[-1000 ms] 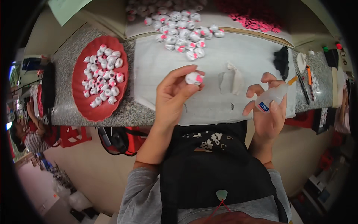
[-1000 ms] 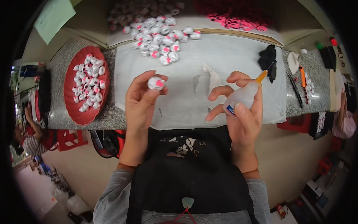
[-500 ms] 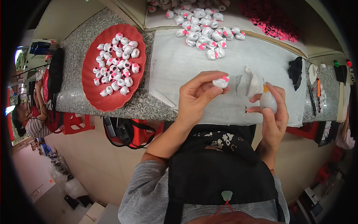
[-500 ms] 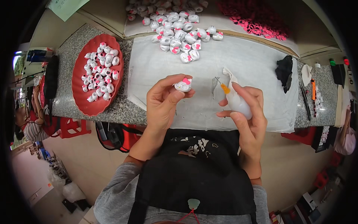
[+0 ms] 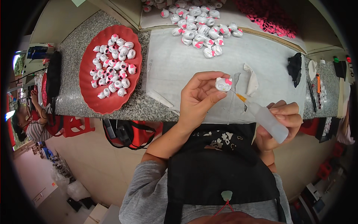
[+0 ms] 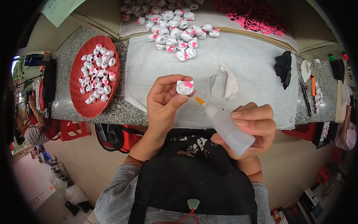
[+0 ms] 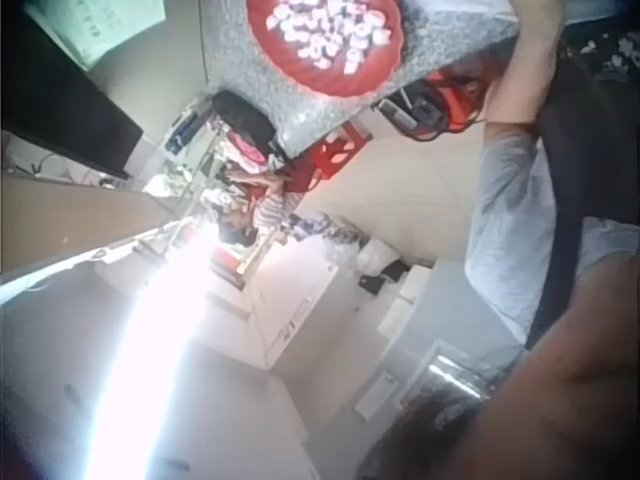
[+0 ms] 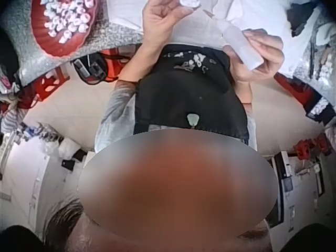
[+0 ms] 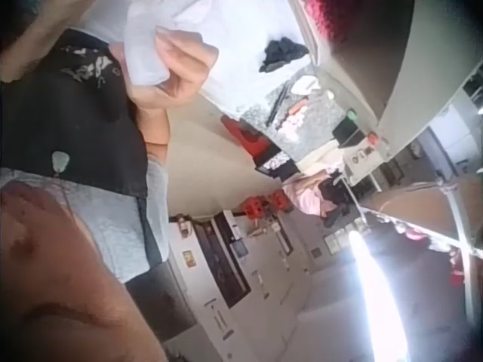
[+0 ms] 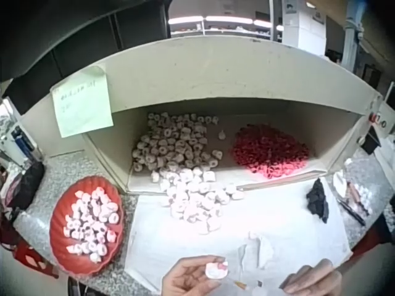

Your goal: Apply glue to small pink components and attach them to plastic toy heads.

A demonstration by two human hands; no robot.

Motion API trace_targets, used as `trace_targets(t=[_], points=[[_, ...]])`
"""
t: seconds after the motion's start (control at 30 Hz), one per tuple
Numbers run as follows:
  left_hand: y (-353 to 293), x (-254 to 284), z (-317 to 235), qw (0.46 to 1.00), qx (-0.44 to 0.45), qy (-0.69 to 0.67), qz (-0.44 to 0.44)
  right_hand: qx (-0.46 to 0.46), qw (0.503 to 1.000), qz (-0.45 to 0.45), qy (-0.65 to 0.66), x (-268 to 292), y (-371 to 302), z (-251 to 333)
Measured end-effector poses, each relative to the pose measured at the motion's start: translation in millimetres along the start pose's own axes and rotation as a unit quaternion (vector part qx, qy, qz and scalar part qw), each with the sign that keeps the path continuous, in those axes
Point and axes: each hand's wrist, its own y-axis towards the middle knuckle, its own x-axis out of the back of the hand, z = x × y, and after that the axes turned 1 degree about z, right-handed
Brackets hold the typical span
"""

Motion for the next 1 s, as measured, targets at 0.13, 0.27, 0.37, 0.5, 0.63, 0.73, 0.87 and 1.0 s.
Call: trace_targets(t=[0.13, 0.27, 0.37, 0.5, 0.63, 0.73, 0.87, 1.0], points=[[0.4, -1.1, -0.7, 1.0, 0.011, 0.0, 0.009, 0.004, 1.0, 0.017, 0.007, -3.8, -1.3, 1.2], [0.5, -1.5, -0.4, 1.0, 0.012, -0.002, 0.013, 0.005, 1.0, 0.02, -0.012, -6.4, -1.9, 0.8], [0.4, -1.4, 0.3, 1.0, 0.015, -0.002, 0.013, 0.013, 1.0, 0.019, -0.018, -7.1, -2.2, 0.0], [0.1, -1.6, 0.6, 1.0, 0.02, -0.007, 0.011, 0.023, 0.999, 0.043, 0.006, -1.0, -3.5, -1.4], [0.8, -1.6, 1.6, 1.0, 0.016, -0.007, 0.01, 0.024, 0.999, 0.031, -0.005, -3.3, -1.6, 0.2], [1.0, -1.6, 1.2, 0.999, 0.015, -0.031, 0.022, 0.027, 0.999, 0.024, -0.019, -2.7, -0.3, 0.8], [1.1, -1.8, 1.2, 0.999, 0.013, -0.045, 0.028, 0.041, 0.999, 0.018, -0.014, -2.2, 0.4, -0.7], [0.6, 0.0, 2.5, 0.998, 0.018, -0.037, 0.039, 0.044, 0.999, 0.02, -0.016, -2.0, -0.9, -2.4]])
